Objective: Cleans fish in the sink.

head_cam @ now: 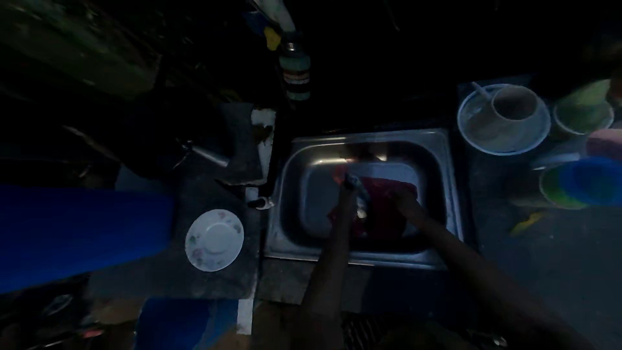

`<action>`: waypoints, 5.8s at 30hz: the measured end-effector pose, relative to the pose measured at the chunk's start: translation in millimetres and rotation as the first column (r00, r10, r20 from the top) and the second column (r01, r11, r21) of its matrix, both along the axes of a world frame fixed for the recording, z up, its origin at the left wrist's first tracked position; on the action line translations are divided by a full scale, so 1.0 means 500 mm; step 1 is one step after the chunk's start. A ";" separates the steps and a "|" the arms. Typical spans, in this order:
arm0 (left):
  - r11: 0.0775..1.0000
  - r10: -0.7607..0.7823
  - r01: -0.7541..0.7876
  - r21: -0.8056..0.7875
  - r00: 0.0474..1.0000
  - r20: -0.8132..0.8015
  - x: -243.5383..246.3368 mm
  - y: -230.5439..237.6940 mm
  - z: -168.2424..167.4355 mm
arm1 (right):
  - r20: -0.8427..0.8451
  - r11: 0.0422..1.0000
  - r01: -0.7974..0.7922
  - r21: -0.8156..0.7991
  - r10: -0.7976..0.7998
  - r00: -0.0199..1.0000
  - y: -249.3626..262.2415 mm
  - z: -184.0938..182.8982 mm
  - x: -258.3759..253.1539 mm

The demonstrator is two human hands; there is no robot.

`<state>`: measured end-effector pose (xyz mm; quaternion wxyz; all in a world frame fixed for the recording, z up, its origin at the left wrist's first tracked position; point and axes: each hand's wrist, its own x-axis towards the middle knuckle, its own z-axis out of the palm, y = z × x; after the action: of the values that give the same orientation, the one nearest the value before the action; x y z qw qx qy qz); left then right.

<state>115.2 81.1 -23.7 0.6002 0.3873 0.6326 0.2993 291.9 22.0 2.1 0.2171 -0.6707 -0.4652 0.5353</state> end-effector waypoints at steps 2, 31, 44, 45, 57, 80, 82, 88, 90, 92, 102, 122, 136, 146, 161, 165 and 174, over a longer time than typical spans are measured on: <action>0.997 -0.065 0.066 0.047 0.998 -0.021 0.007 0.019 -0.026 | -0.140 0.999 -0.037 -0.027 0.033 0.990 -0.005 -0.011 0.007; 0.874 -0.487 0.474 0.109 0.846 0.216 -0.047 -0.024 0.187 | -0.414 0.916 0.399 0.047 -0.346 0.842 0.007 0.143 -0.069; 0.818 -0.574 0.558 0.142 0.773 0.271 -0.101 -0.034 0.193 | -0.376 0.945 0.305 0.114 -0.243 0.894 0.009 0.154 -0.087; 0.819 -0.570 0.560 0.125 0.768 0.294 -0.104 -0.036 0.197 | -0.344 0.941 0.311 0.130 -0.252 0.905 0.010 0.151 -0.090; 0.860 -0.489 0.505 0.077 0.770 0.411 -0.108 -0.042 0.196 | -0.327 0.955 0.241 0.171 -0.176 0.929 0.007 0.173 -0.099; 0.848 -0.528 0.492 0.199 0.818 0.228 -0.089 -0.042 0.189 | -0.019 0.898 0.137 0.418 -0.142 0.990 -0.015 0.175 -0.092; 0.836 -0.544 0.513 0.193 0.821 0.174 -0.086 -0.038 0.191 | -0.119 0.930 0.187 0.317 -0.157 0.980 -0.012 0.181 -0.087; 0.839 -0.537 0.513 0.181 0.835 0.123 -0.074 -0.038 0.187 | -0.269 0.930 0.365 0.054 -0.338 0.902 0.004 0.179 -0.094; 0.839 -0.537 0.518 0.165 0.837 0.101 -0.073 -0.040 0.195 | -0.300 0.919 0.394 0.009 -0.374 0.878 0.007 0.181 -0.098; 0.847 -0.525 0.505 0.164 0.843 0.118 -0.074 -0.043 0.192 | -0.331 0.908 0.419 -0.018 -0.400 0.855 0.006 0.184 -0.104; 0.803 -0.544 0.544 0.243 0.836 -0.072 -0.067 -0.056 0.169 | -0.157 0.864 0.495 0.093 -0.478 0.864 0.002 0.162 -0.142; 0.822 -0.375 0.407 0.398 0.913 -0.159 -0.052 -0.062 0.156 | -0.157 0.850 0.411 0.329 -0.380 0.912 0.024 0.158 -0.191; 0.828 -0.435 0.457 0.324 0.889 -0.142 -0.134 0.020 0.186 | 0.159 0.947 0.151 0.283 -0.201 0.966 0.040 0.129 -0.200; 0.783 -0.492 0.587 0.206 0.787 -0.372 -0.129 0.046 0.200 | 0.279 0.948 0.011 0.317 -0.104 0.955 0.048 0.094 -0.210; 0.921 -0.300 0.342 0.184 0.927 -0.225 -0.157 0.050 0.137 | 0.270 0.872 -0.125 0.473 -0.008 0.963 0.052 0.072 -0.255; 0.914 -0.363 0.398 0.079 0.889 -0.278 -0.157 0.085 0.155 | 0.329 0.824 -0.192 0.533 0.007 0.944 0.043 0.102 -0.265; 0.943 -0.331 0.331 0.026 0.933 0.144 -0.141 0.057 0.115 | -0.014 0.917 0.266 0.296 -0.275 0.961 0.072 0.102 -0.225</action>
<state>44.5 109.7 33.7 0.6864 0.4656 0.5127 0.2218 179.6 58.1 52.9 0.3799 -0.6962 -0.4456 0.4153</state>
